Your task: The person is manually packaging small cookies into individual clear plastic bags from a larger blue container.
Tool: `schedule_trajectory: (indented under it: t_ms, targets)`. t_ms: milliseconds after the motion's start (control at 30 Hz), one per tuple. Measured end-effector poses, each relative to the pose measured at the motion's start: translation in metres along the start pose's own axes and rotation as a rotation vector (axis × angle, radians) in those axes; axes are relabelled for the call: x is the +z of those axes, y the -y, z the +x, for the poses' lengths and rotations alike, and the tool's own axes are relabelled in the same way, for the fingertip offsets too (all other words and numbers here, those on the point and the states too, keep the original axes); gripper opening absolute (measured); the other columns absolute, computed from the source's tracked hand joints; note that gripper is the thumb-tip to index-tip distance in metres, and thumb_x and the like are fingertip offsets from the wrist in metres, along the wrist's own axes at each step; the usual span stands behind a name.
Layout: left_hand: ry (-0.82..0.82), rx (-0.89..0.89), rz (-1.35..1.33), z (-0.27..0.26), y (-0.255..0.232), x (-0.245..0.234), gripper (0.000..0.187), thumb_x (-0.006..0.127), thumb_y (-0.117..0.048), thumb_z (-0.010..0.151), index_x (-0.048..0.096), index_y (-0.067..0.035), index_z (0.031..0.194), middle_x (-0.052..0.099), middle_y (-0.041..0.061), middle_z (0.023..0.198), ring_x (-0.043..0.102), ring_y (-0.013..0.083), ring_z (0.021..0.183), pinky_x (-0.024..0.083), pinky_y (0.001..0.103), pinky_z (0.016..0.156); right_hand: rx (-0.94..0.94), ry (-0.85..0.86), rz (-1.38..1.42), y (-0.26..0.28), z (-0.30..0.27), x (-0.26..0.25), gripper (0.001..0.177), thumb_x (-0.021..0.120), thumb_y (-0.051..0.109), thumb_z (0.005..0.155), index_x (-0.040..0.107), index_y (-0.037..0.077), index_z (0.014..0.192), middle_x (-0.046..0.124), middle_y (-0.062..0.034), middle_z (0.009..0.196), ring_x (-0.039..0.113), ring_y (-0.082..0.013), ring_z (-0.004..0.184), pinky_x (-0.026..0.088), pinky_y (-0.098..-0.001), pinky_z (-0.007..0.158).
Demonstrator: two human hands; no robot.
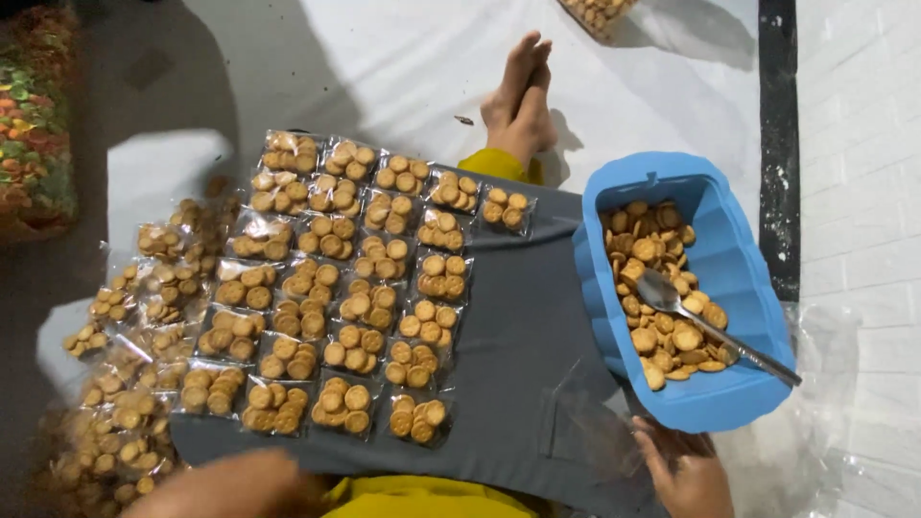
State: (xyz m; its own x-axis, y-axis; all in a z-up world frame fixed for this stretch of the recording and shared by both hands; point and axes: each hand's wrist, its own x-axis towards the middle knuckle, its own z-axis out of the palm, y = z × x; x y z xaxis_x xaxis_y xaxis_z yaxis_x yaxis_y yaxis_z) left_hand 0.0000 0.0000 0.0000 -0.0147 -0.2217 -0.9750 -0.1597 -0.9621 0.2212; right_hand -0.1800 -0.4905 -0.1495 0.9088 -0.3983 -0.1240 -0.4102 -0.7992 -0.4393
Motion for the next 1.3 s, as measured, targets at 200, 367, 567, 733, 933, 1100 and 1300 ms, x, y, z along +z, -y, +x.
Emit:
schedule_trajectory:
  t_ms: [200, 367, 567, 733, 933, 1100, 1300]
  targets:
    - [-0.537, 1.16, -0.708, 0.08, -0.075, -0.003, 0.044, 0.056, -0.028, 0.096, 0.063, -0.005, 0.133, 0.072, 0.013, 0.128, 0.072, 0.0236, 0.116, 0.062, 0.038, 0.097, -0.241, -0.188, 0.255, 0.025, -0.041, -0.016, 0.025, 0.075, -0.002, 0.072, 0.083, 0.007, 0.094, 0.072, -0.0142, 0.112, 0.07, -0.025, 0.11, 0.054, -0.0376, 0.102]
    - [0.04, 1.105, -0.867, 0.139, -0.106, 0.01, 0.074, 0.032, -0.054, 0.102, 0.043, -0.002, 0.153, 0.064, 0.015, 0.132, 0.068, 0.022, 0.106, 0.055, 0.034, 0.095, -0.513, -0.02, 0.458, 0.118, -0.053, -0.008, 0.022, 0.067, 0.003, 0.08, 0.08, 0.007, 0.098, 0.067, -0.0192, 0.131, 0.064, -0.034, 0.13, 0.055, -0.0464, 0.106]
    - [-0.237, 1.182, -0.864, 0.107, -0.093, 0.02, 0.078, 0.067, -0.02, 0.087, 0.036, 0.0, 0.156, 0.069, 0.017, 0.115, 0.068, 0.0254, 0.102, 0.058, 0.035, 0.089, -0.667, 0.069, 0.342, 0.195, -0.049, -0.005, 0.028, 0.077, 0.01, 0.079, 0.079, 0.01, 0.107, 0.057, -0.0155, 0.144, 0.057, -0.0339, 0.135, 0.049, -0.0447, 0.109]
    - [-0.468, 1.239, -0.994, 0.102, -0.074, 0.035, 0.063, 0.067, 0.008, 0.088, 0.048, -0.005, 0.146, 0.073, 0.012, 0.1, 0.071, 0.0181, 0.087, 0.063, 0.03, 0.079, -0.625, 0.052, 0.455, 0.2, -0.054, 0.008, 0.048, 0.08, 0.011, 0.08, 0.066, 0.008, 0.126, 0.044, -0.0161, 0.156, 0.056, -0.0321, 0.137, 0.048, -0.0434, 0.113]
    - [-0.988, 1.26, -0.784, 0.094, -0.075, 0.04, 0.058, 0.073, 0.003, 0.086, 0.054, -0.005, 0.14, 0.076, 0.009, 0.096, 0.073, 0.0119, 0.076, 0.063, 0.021, 0.066, -0.36, 0.192, 1.125, 0.201, -0.066, 0.04, 0.086, 0.073, 0.006, 0.081, 0.029, 0.006, 0.155, 0.049, -0.0229, 0.154, 0.066, -0.0249, 0.115, 0.052, -0.0374, 0.098]
    - [-1.102, 1.176, -0.614, 0.094, -0.077, 0.039, 0.04, 0.079, -0.009, 0.085, 0.07, -0.007, 0.123, 0.078, 0.005, 0.082, 0.066, 0.0084, 0.06, 0.053, 0.022, 0.052, -0.27, 0.059, 1.208, 0.186, -0.057, 0.05, 0.049, 0.067, -0.008, 0.089, 0.056, 0.005, 0.135, 0.07, -0.0084, 0.095, 0.067, -0.0157, 0.077, 0.056, -0.0255, 0.073]
    - [-0.926, 1.124, -0.586, 0.074, -0.071, 0.031, 0.074, 0.085, -0.024, 0.074, 0.056, -0.008, 0.141, 0.076, 0.014, 0.123, 0.078, 0.0217, 0.098, 0.063, 0.033, 0.085, -0.257, 0.022, 1.067, 0.196, -0.054, 0.041, 0.05, 0.07, -0.007, 0.087, 0.06, 0.005, 0.134, 0.068, -0.0065, 0.091, 0.065, -0.0152, 0.076, 0.054, -0.0262, 0.074]
